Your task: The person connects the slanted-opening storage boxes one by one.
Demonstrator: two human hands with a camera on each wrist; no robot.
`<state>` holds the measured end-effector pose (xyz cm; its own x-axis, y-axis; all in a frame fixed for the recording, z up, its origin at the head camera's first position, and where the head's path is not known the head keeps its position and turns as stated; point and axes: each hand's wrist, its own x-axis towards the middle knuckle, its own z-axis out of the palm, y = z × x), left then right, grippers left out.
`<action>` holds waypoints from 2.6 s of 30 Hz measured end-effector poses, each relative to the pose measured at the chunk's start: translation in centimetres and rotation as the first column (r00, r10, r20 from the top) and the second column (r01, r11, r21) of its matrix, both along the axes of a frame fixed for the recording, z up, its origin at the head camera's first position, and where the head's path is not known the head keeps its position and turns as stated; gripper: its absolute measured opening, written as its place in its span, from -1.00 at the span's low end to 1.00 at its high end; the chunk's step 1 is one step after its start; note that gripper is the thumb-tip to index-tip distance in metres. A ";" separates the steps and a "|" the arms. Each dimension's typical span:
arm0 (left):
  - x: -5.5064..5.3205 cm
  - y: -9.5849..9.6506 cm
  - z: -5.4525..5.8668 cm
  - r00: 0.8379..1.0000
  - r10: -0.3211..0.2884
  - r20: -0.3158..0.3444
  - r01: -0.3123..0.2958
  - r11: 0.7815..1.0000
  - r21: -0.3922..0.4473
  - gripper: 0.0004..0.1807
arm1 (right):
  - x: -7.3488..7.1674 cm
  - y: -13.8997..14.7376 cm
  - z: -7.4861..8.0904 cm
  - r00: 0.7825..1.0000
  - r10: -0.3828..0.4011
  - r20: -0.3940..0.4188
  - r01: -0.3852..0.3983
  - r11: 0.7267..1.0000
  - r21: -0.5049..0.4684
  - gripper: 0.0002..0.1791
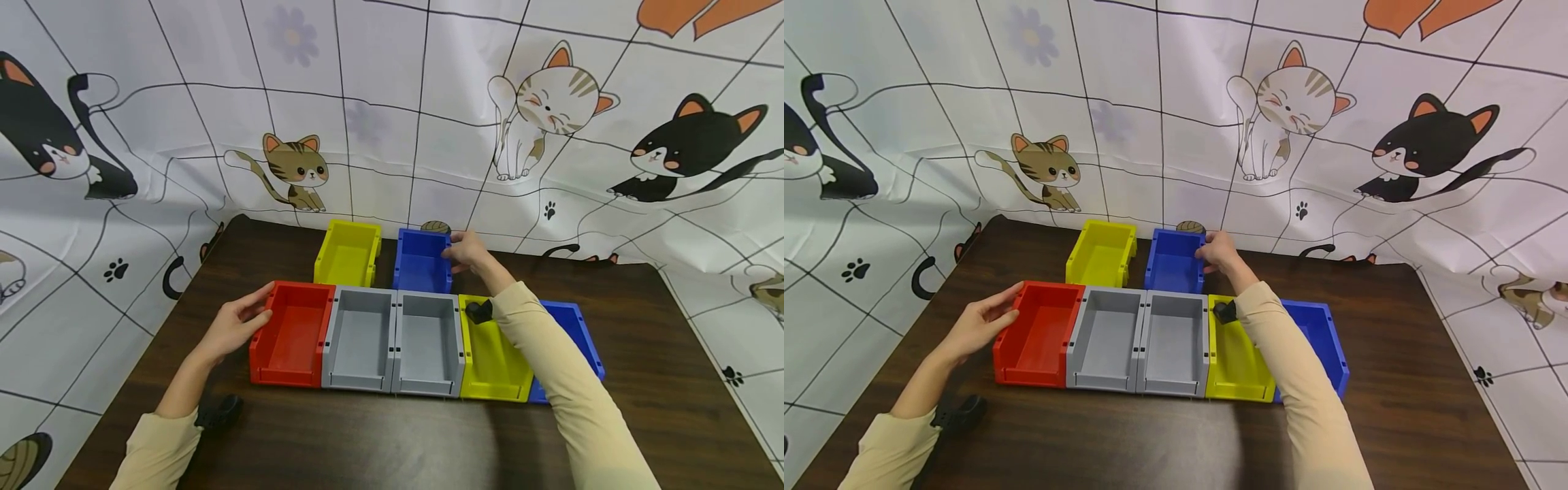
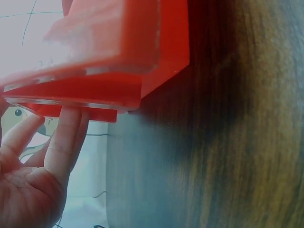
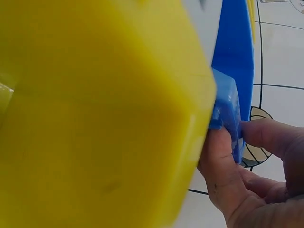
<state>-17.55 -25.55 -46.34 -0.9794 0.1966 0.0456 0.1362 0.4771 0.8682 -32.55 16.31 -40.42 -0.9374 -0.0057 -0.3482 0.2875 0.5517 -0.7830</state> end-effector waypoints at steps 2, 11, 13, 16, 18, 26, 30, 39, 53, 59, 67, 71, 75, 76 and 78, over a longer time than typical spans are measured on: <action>0.0 0.0 0.1 1.000 0.001 0.000 -0.001 1.000 0.000 -0.41 | 0.0 0.1 -0.1 1.000 -0.005 -0.006 0.005 1.000 -0.005 -0.39; 0.2 0.3 0.4 1.000 0.000 0.003 0.000 1.000 0.002 -0.40 | 0.3 1.2 1.0 0.999 -0.011 -0.032 0.010 1.000 -0.012 -0.41; 0.2 0.3 0.4 1.000 0.001 -0.002 -0.001 1.000 -0.001 -0.40 | 0.4 1.5 1.6 0.999 -0.019 -0.032 0.018 0.999 -0.030 -0.41; 0.2 0.2 0.5 1.000 0.007 -0.008 -0.008 1.000 -0.019 -0.41 | 0.5 1.9 2.6 0.999 -0.033 -0.040 0.030 0.998 -0.062 -0.40; 0.1 0.1 0.4 1.000 0.009 -0.014 -0.009 1.000 -0.029 -0.42 | 0.5 2.4 3.2 0.997 -0.041 -0.060 0.036 0.997 -0.071 -0.42; 0.1 0.1 0.3 0.999 0.019 -0.036 -0.021 0.999 -0.050 -0.43 | 1.0 4.9 5.1 0.993 -0.035 -0.115 0.026 0.997 -0.077 -0.44; 0.2 -0.1 0.5 0.999 0.027 -0.041 -0.030 0.997 -0.068 -0.44 | 1.7 6.3 6.0 0.993 -0.029 -0.116 0.022 0.998 -0.063 -0.42; 0.6 -1.4 0.9 0.998 0.044 -0.051 -0.049 0.993 -0.106 -0.44 | 4.1 9.8 7.5 0.991 0.011 -0.136 -0.014 1.000 -0.022 -0.44; 0.7 -3.3 1.2 0.997 0.026 -0.069 -0.036 0.988 -0.149 -0.44 | 8.2 16.1 7.7 0.982 0.057 -0.182 -0.052 0.998 0.034 -0.43; 0.9 -4.0 1.5 0.997 0.030 -0.075 -0.041 0.988 -0.149 -0.45 | 10.4 18.8 7.6 0.983 0.077 -0.168 -0.062 0.994 0.091 -0.40; 0.9 -4.9 1.7 0.994 0.027 -0.102 -0.040 0.991 -0.130 -0.45 | 12.6 22.4 6.8 0.978 0.068 -0.198 -0.038 0.988 0.151 -0.41; 0.8 -5.0 1.7 0.995 0.030 -0.099 -0.042 0.991 -0.127 -0.46 | 13.4 24.0 6.4 0.980 0.069 -0.188 -0.043 0.990 0.135 -0.41; 0.7 -5.2 1.7 0.995 0.024 -0.101 -0.037 0.992 -0.125 -0.46 | 14.1 25.3 6.0 0.981 0.070 -0.179 -0.054 0.994 0.095 -0.41; 0.7 -5.3 1.7 0.995 0.023 -0.100 -0.035 0.992 -0.122 -0.46 | 14.2 25.6 5.9 0.982 0.068 -0.174 -0.056 0.995 0.077 -0.41; 0.7 -5.3 1.8 0.995 0.019 -0.098 -0.031 0.992 -0.124 -0.46 | 14.4 26.0 5.7 0.984 0.067 -0.163 -0.059 0.997 0.055 -0.40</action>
